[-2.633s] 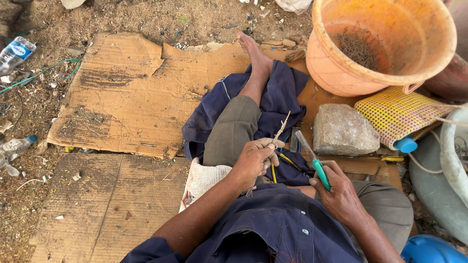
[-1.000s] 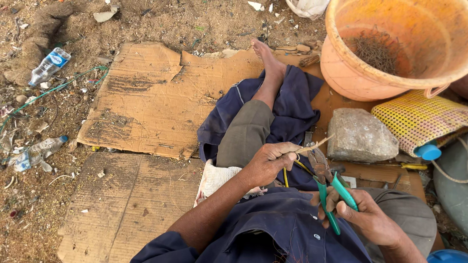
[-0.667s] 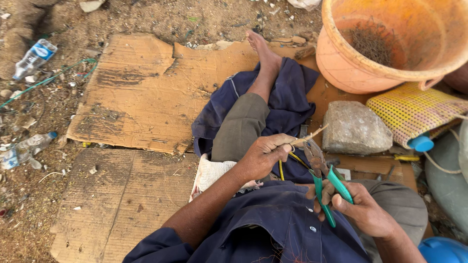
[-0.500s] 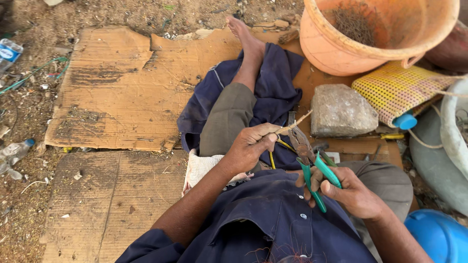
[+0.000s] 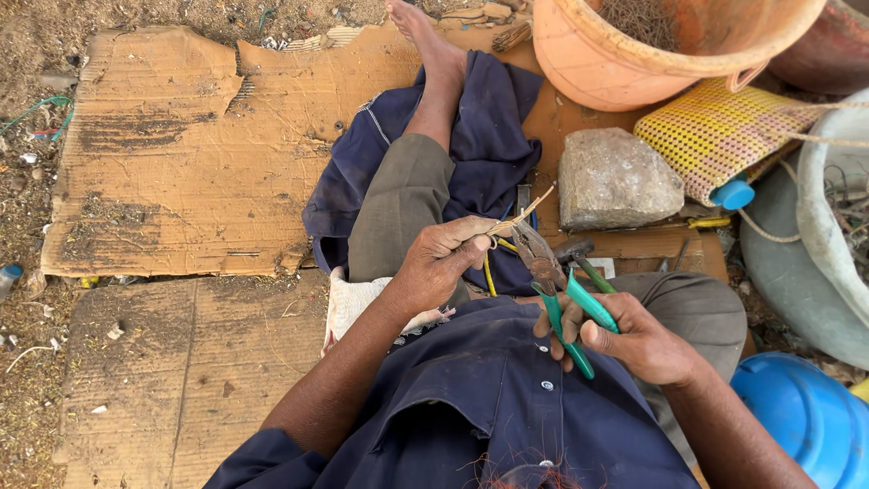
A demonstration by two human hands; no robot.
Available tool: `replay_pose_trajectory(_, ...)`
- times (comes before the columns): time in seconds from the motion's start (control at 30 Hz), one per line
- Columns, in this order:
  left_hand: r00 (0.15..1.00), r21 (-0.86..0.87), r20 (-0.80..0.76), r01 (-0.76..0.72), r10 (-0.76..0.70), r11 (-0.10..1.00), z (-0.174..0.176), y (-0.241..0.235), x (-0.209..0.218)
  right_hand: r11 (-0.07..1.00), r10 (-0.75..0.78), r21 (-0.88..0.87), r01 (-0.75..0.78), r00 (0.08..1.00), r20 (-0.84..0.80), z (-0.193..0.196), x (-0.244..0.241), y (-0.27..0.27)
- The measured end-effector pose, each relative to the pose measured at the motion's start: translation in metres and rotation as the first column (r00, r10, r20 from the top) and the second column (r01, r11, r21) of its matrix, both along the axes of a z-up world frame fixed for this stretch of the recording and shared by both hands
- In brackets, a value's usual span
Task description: The person sits on a cardboard mat and uses pliers to strip the outer insulation from a bundle of wires. They then use a hammer to flatten the exposed metal strands on a stone before continuing to strip and separate the wires.
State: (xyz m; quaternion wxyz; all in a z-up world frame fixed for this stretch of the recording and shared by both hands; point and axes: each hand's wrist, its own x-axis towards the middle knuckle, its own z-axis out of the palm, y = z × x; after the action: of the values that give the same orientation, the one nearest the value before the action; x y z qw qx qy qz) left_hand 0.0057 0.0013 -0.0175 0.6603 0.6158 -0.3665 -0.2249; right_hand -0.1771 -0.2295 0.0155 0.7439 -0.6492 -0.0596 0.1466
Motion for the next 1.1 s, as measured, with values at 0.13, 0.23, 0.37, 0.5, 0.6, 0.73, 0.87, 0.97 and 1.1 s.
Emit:
replay_pose_trajectory(0.13, 1.000, -0.011, 0.002, -0.007, 0.007, 1.000, -0.006, -0.003, 0.000, 0.998, -0.001, 0.064, 0.003, 1.000, -0.023, -0.006, -0.002, -0.004)
replay_pose_trajectory(0.23, 0.999, -0.025, 0.035, 0.008, -0.007, 1.000, -0.009, -0.004, -0.003, 0.989, -0.014, 0.146, 0.025, 0.997, -0.082, -0.012, -0.005, -0.006)
replay_pose_trajectory(0.37, 0.991, -0.085, 0.129, -0.014, 0.025, 0.996, -0.011, -0.004, -0.008, 0.967, 0.012, 0.256, 0.016, 0.994, -0.110, -0.021, -0.009, -0.008)
replay_pose_trajectory(0.5, 0.978, -0.095, 0.158, -0.125, 0.139, 0.988, -0.010, -0.013, -0.018, 0.991, -0.072, 0.111, 0.080, 0.995, -0.075, -0.032, -0.012, -0.007)
replay_pose_trajectory(0.6, 0.982, 0.048, -0.002, -0.188, 0.189, 0.981, -0.009, -0.022, -0.027, 0.981, -0.148, -0.127, 0.145, 0.989, -0.018, -0.042, -0.009, -0.003)
replay_pose_trajectory(0.73, 0.956, 0.128, 0.093, -0.290, 0.280, 0.948, -0.002, -0.027, -0.033, 0.683, -0.214, -0.643, 0.347, 0.937, 0.278, -0.042, -0.006, 0.005)
replay_pose_trajectory(0.87, 0.817, 0.043, 0.462, -0.410, 0.346, 0.911, 0.008, -0.027, -0.032, 0.471, -0.142, -0.726, 0.502, 0.855, 0.499, -0.025, -0.006, 0.014)
replay_pose_trajectory(0.97, 0.820, 0.184, 0.479, -0.444, 0.314, 0.877, 0.009, -0.032, -0.029, 0.283, -0.161, -0.847, 0.450, 0.893, 0.420, -0.011, 0.001, 0.013)
replay_pose_trajectory(1.1, 0.860, 0.376, 0.458, -0.418, 0.226, 0.827, -0.014, -0.044, -0.018, 0.019, -0.089, -0.927, 0.375, 0.924, 0.372, -0.001, 0.007, 0.006)
